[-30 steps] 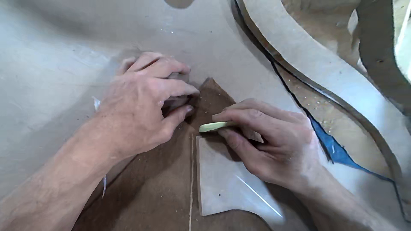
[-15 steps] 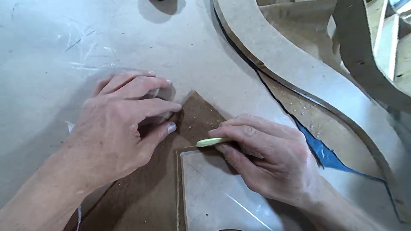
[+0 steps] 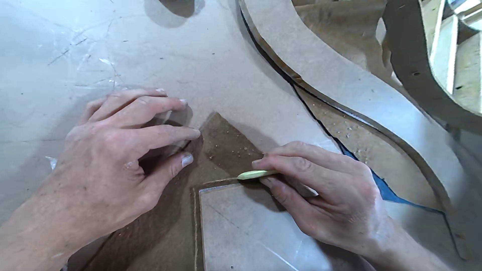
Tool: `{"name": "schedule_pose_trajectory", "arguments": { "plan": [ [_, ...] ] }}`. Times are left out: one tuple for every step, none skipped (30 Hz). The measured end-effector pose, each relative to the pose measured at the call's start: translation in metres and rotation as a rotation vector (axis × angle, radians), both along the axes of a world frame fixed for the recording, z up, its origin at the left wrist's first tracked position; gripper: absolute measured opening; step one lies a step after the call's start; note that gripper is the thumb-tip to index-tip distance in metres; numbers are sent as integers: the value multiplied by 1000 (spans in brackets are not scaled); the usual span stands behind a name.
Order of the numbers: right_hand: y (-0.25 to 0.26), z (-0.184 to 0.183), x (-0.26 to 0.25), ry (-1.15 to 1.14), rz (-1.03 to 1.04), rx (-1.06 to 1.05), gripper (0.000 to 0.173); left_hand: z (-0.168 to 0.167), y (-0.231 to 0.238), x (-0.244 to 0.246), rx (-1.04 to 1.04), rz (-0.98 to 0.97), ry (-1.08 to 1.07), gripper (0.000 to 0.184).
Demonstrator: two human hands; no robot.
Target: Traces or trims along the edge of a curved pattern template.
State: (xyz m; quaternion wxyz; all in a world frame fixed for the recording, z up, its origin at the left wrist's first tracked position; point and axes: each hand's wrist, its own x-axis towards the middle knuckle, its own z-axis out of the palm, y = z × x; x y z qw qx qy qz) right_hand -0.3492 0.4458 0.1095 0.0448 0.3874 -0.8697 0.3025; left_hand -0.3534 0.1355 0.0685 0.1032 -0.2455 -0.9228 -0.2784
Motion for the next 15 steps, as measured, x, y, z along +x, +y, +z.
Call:
{"name": "schedule_pose_trajectory", "arguments": {
  "plan": [
    [2,0,0,-1,-2,2,18,-1,0,0,4,-1,3,36],
    [3,1,1,-3,-5,6,18,-2,-1,0,7,-3,4,36],
    [5,1,1,-5,-10,10,19,-2,-1,0,4,-4,1,37],
    [7,1,2,-7,-13,14,19,-2,-2,0,-2,-3,-2,37],
    [8,2,2,-8,-17,17,19,-2,-2,0,-1,-4,-5,37],
    [10,2,3,-8,-22,18,19,-2,-3,0,6,-6,-6,37],
    [12,2,4,-7,-27,18,18,-2,-2,0,11,-8,-8,37],
    [14,2,5,-5,-32,20,19,-2,-2,0,13,-9,-11,37],
    [15,2,5,0,-37,22,19,-2,-2,-1,17,-9,-11,37],
    [17,2,6,4,-43,26,19,-3,-2,-1,21,-8,-12,37],
    [18,2,7,6,-47,27,19,-4,-2,-1,24,-8,-19,37],
    [20,2,8,6,-49,27,19,-3,-2,-1,24,-5,-25,38],
    [21,2,8,4,-49,27,19,-4,-2,-1,26,0,-26,37],
    [23,3,9,3,-52,25,19,-5,-2,-1,31,3,-21,37],
    [24,3,9,1,-56,24,19,-5,-2,-1,34,5,-17,38]
  ]
}}
